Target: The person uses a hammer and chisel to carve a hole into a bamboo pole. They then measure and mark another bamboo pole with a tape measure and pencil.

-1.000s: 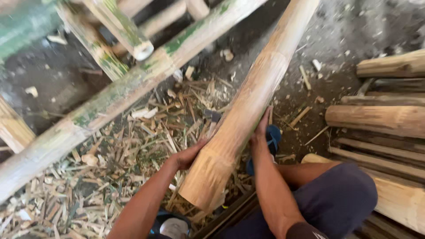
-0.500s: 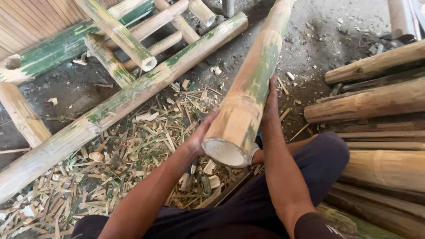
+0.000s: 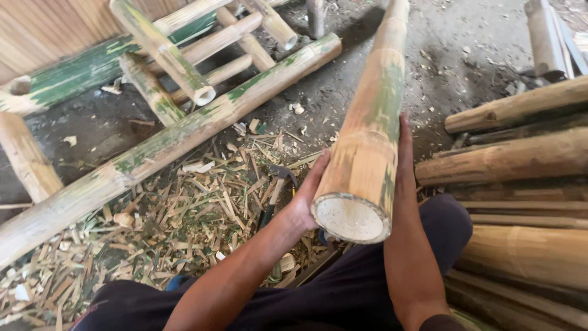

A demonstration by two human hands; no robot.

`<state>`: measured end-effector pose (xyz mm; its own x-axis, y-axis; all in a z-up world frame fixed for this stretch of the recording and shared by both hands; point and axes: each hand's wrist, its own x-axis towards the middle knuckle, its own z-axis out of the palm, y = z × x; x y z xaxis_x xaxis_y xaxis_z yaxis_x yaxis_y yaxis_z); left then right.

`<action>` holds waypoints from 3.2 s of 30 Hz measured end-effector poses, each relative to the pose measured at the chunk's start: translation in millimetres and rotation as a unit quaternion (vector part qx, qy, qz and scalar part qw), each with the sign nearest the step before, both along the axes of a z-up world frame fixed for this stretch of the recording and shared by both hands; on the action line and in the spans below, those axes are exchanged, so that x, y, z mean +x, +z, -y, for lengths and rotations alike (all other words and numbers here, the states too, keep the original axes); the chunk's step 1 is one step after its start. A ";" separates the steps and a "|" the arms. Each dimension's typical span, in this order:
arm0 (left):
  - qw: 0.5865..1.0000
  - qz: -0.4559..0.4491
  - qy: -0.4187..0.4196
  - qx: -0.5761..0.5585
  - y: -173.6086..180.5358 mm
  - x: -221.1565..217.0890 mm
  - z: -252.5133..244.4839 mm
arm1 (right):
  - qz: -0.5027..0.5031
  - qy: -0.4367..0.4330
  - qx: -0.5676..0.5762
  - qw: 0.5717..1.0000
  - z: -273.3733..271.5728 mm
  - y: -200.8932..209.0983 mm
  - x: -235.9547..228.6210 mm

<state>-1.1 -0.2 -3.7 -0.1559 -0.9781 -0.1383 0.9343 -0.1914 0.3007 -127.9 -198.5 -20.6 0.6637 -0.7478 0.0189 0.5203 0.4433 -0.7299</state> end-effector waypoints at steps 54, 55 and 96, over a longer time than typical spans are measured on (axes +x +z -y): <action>0.324 0.888 0.190 -0.265 61.0 -0.2 -40.7 | 0.091 -0.037 0.044 0.994 43.9 -137.6 7.1; 0.322 0.889 0.191 -0.265 60.9 -0.6 -40.5 | 0.093 -0.028 0.049 0.994 42.8 -137.7 8.4; 0.831 0.517 0.201 -0.046 22.1 -40.7 -8.8 | 0.155 0.010 0.124 0.980 0.9 -68.3 -11.2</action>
<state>-41.8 8.6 18.5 0.3420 -0.9360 0.0837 0.1496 0.1421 0.9785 -139.0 -199.4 -88.8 0.6698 -0.7414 0.0418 0.6890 0.5995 -0.4074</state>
